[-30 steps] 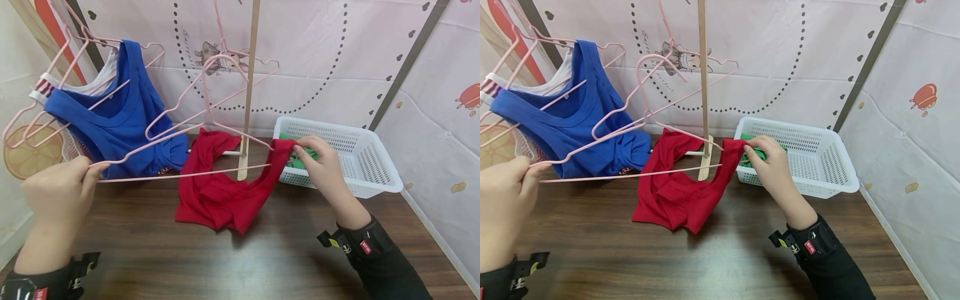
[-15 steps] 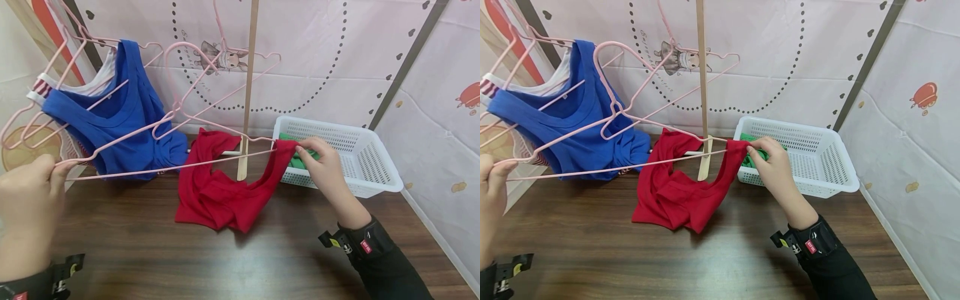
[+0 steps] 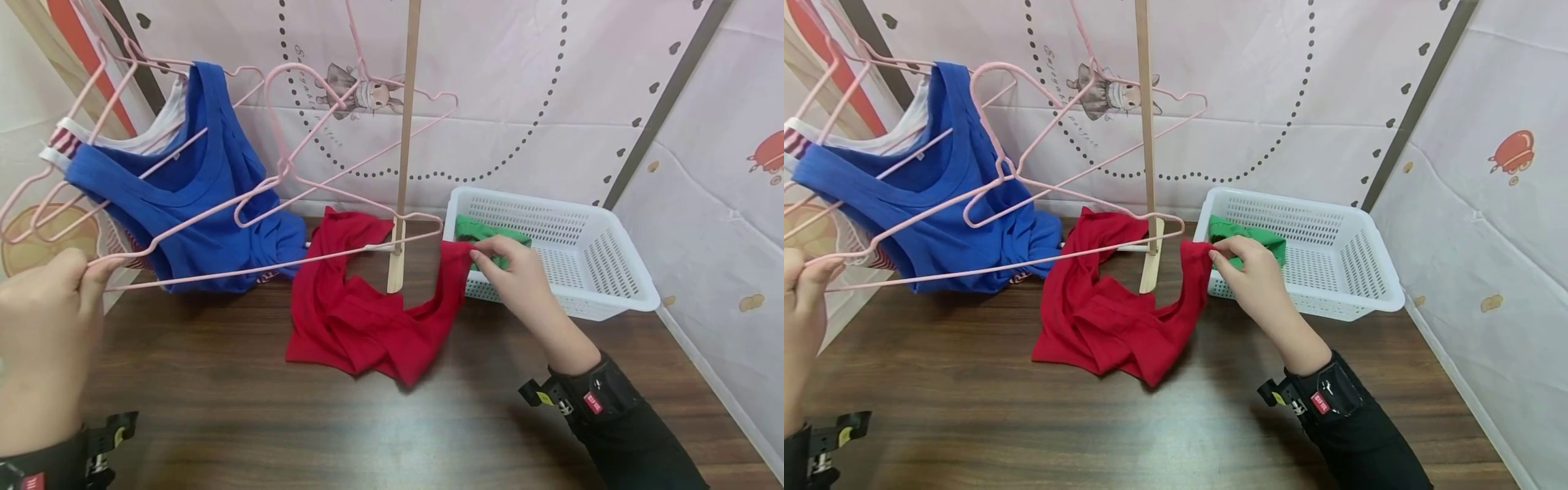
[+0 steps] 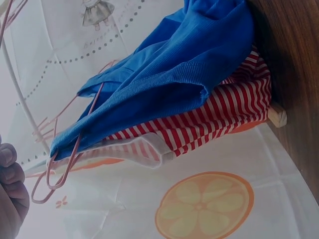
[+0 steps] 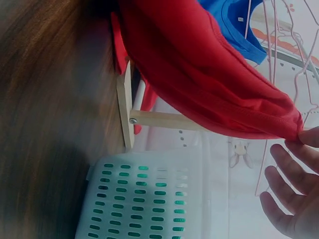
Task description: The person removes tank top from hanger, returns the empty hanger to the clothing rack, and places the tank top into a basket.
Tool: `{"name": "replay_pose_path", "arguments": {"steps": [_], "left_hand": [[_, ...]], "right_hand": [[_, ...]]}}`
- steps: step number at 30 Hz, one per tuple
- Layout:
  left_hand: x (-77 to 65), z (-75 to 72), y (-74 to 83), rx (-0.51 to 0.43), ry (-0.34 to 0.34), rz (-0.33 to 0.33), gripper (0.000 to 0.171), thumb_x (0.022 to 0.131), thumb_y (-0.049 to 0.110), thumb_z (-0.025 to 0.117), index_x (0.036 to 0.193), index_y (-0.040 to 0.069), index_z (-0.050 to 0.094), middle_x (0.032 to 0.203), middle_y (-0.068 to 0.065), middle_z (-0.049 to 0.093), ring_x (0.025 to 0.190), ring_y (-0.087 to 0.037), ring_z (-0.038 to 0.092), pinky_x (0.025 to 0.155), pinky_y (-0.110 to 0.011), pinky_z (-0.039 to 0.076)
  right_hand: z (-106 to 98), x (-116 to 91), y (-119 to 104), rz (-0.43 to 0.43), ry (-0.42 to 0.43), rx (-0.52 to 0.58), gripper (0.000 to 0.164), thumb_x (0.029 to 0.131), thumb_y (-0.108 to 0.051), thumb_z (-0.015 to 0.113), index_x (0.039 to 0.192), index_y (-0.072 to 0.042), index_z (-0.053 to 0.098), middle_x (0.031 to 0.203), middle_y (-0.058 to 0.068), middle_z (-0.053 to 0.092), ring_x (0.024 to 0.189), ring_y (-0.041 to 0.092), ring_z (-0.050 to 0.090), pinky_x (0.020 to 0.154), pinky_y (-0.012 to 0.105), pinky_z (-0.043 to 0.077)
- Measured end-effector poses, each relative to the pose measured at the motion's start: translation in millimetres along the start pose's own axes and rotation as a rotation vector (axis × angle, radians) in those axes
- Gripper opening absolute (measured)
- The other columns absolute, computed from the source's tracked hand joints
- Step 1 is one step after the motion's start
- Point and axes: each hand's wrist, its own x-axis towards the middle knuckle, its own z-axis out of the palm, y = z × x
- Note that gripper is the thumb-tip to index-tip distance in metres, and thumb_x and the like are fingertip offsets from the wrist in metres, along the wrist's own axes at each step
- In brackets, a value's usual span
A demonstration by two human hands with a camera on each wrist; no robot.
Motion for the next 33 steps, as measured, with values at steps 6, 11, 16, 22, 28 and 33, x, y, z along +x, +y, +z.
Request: {"name": "replay_pose_path", "arguments": {"steps": [6, 11, 16, 22, 28, 33], "left_hand": [[-0.3, 2.7, -1.4, -0.009, 0.011, 0.002, 0.069, 0.098, 0.058, 0.031, 0.066, -0.003, 0.037, 0.048, -0.024, 0.034, 0.04, -0.047, 0.032, 0.042, -0.044, 0.013], [-2.1, 6.9, -2.1, 0.003, 0.04, -0.001, 0.07, 0.098, 0.059, 0.029, 0.066, -0.002, 0.037, 0.05, -0.026, 0.035, 0.041, -0.05, 0.033, 0.042, -0.045, 0.013], [-3.1, 11.3, -2.3, 0.008, 0.075, -0.038, 0.07, 0.099, 0.059, 0.03, 0.066, -0.003, 0.037, 0.055, -0.031, 0.039, 0.046, -0.055, 0.036, 0.044, -0.048, 0.014], [-2.9, 14.8, -5.5, -0.017, 0.092, -0.092, 0.07, 0.1, 0.056, 0.032, 0.064, -0.003, 0.037, 0.051, -0.028, 0.036, 0.043, -0.052, 0.035, 0.045, -0.047, 0.013], [-3.1, 15.0, -5.4, -0.159, 0.123, -0.249, 0.069, 0.099, 0.052, 0.043, 0.063, -0.007, 0.041, 0.047, -0.008, 0.041, 0.044, -0.005, 0.036, 0.068, -0.045, 0.036], [-2.7, 11.9, -7.1, -0.271, 0.099, -0.45, 0.058, 0.1, 0.038, 0.054, 0.057, 0.001, 0.04, 0.054, 0.029, 0.029, 0.052, 0.009, 0.024, 0.061, -0.016, 0.03]], "right_hand": [[5, -1, -2, -0.017, -0.122, -0.055, 0.022, 0.095, -0.022, 0.065, 0.112, -0.009, 0.07, 0.106, 0.003, 0.068, 0.1, 0.021, 0.058, 0.087, 0.045, 0.048], [8, -3, -4, -0.029, -0.208, -0.068, 0.024, 0.094, -0.02, 0.066, 0.114, -0.009, 0.069, 0.109, 0.003, 0.067, 0.104, 0.021, 0.057, 0.092, 0.047, 0.047], [8, -6, -10, -0.037, -0.244, -0.081, 0.026, 0.094, -0.022, 0.066, 0.117, -0.011, 0.068, 0.11, 0.001, 0.066, 0.106, 0.019, 0.057, 0.092, 0.046, 0.048], [7, -10, -18, -0.095, -0.234, -0.087, 0.024, 0.094, -0.022, 0.065, 0.116, -0.013, 0.069, 0.111, -0.001, 0.067, 0.109, 0.018, 0.057, 0.094, 0.044, 0.046], [7, -15, -24, -0.11, -0.22, -0.094, 0.024, 0.094, -0.024, 0.065, 0.116, -0.015, 0.069, 0.111, -0.003, 0.066, 0.108, 0.016, 0.057, 0.093, 0.043, 0.047], [4, -17, -25, -0.108, -0.218, -0.085, 0.026, 0.094, -0.023, 0.065, 0.117, -0.013, 0.068, 0.112, -0.003, 0.066, 0.109, 0.017, 0.057, 0.095, 0.045, 0.046]]}}
